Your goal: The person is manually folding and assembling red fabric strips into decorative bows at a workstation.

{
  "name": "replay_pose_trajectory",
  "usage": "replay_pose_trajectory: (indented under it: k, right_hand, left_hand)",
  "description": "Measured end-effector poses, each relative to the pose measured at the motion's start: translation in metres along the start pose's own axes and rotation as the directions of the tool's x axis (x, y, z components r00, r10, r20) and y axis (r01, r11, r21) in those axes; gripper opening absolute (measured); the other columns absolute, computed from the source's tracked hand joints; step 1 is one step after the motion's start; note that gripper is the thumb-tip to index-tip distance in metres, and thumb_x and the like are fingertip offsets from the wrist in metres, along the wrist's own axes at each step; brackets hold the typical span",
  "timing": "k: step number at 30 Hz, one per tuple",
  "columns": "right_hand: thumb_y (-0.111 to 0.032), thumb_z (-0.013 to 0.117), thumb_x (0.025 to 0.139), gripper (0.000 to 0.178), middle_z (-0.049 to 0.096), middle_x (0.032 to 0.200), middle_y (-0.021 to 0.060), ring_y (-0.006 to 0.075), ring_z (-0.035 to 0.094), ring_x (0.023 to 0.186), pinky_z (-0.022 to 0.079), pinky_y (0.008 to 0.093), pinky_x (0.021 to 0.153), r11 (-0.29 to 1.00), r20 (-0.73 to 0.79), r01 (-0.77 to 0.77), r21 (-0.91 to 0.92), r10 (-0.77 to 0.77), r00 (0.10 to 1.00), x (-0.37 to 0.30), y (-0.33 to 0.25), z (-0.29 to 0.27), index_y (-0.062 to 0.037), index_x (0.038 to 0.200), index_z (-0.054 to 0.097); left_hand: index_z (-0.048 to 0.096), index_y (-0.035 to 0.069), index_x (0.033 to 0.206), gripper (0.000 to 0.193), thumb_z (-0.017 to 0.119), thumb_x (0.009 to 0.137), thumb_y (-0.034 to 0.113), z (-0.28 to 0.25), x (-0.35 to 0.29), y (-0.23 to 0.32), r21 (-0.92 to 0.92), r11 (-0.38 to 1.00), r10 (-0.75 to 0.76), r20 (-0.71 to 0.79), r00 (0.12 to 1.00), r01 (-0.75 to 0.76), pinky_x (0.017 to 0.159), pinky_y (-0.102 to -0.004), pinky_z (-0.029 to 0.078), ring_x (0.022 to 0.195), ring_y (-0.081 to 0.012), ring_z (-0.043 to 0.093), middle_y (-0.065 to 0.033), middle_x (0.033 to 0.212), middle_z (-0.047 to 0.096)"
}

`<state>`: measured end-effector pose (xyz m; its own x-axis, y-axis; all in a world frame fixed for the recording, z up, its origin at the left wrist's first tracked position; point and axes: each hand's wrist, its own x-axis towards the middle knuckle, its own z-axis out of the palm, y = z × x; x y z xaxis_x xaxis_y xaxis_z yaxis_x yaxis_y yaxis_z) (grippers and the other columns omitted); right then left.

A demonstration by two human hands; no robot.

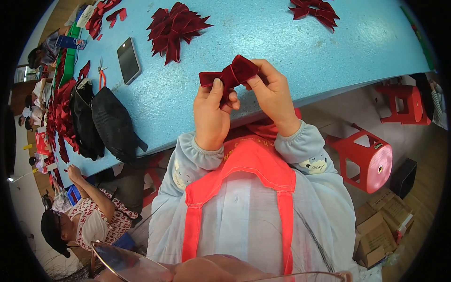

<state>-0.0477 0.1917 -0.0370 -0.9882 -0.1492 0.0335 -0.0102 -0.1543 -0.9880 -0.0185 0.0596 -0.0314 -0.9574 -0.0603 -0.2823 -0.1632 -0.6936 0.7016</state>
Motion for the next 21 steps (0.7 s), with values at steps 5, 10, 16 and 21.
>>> replay_pose_trajectory:
  k: [5,10,16,21]
  right_hand:
    - [-0.005,0.057,0.083,0.023,0.056,0.097,0.0056,0.0119,0.053,0.083,0.043,0.0247,0.072,0.963,0.068,0.253,-0.095,-0.247,0.967,0.003,0.006,-0.004,-0.0031,0.106,0.055]
    - [-0.001,0.059,0.080,0.014,0.056,0.093,0.0069,0.0185,0.053,0.084,0.043,0.0290,0.074,0.837,0.118,0.547,0.013,-0.545,0.830,0.007,0.002,-0.009,-0.0051,0.093,0.058]
    - [-0.003,0.062,0.078,0.009,0.056,0.091,0.0078,0.0252,0.052,0.083,0.043,0.0336,0.073,0.609,0.198,0.791,0.055,-0.783,0.590,0.009,-0.002,-0.018,-0.0074,0.085,0.059]
    - [-0.006,0.062,0.078,0.011,0.055,0.088,0.0086,0.0253,0.052,0.081,0.043,0.0348,0.069,0.576,0.181,0.814,0.071,-0.810,0.558,0.010,-0.002,-0.023,-0.0078,0.087,0.058]
  left_hand:
    - [0.052,0.004,0.096,0.008,0.048,0.091,0.010,-0.002,-0.005,-0.004,0.275,0.939,0.203,0.041,0.978,-0.206,0.053,-0.0251,0.044,0.067,-0.0124,0.055,-0.0067,0.085,0.058]
    - [0.055,0.003,0.094,0.017,0.058,0.078,-0.001,-0.012,0.001,0.000,0.517,0.443,0.575,0.462,0.675,-0.732,0.058,-0.0283,0.046,0.071,-0.0193,0.057,-0.0095,0.087,0.058]
    - [0.056,0.003,0.097,0.036,0.062,0.063,-0.009,-0.025,-0.001,0.022,0.263,-0.017,0.492,0.842,0.220,-0.965,0.067,-0.0313,0.046,0.078,-0.0270,0.056,-0.0113,0.091,0.057]
    - [0.056,0.005,0.102,0.044,0.064,0.062,-0.009,-0.032,-0.009,0.027,0.425,0.163,0.555,0.707,0.439,-0.891,0.074,-0.0336,0.045,0.088,-0.0289,0.055,-0.0110,0.098,0.057]
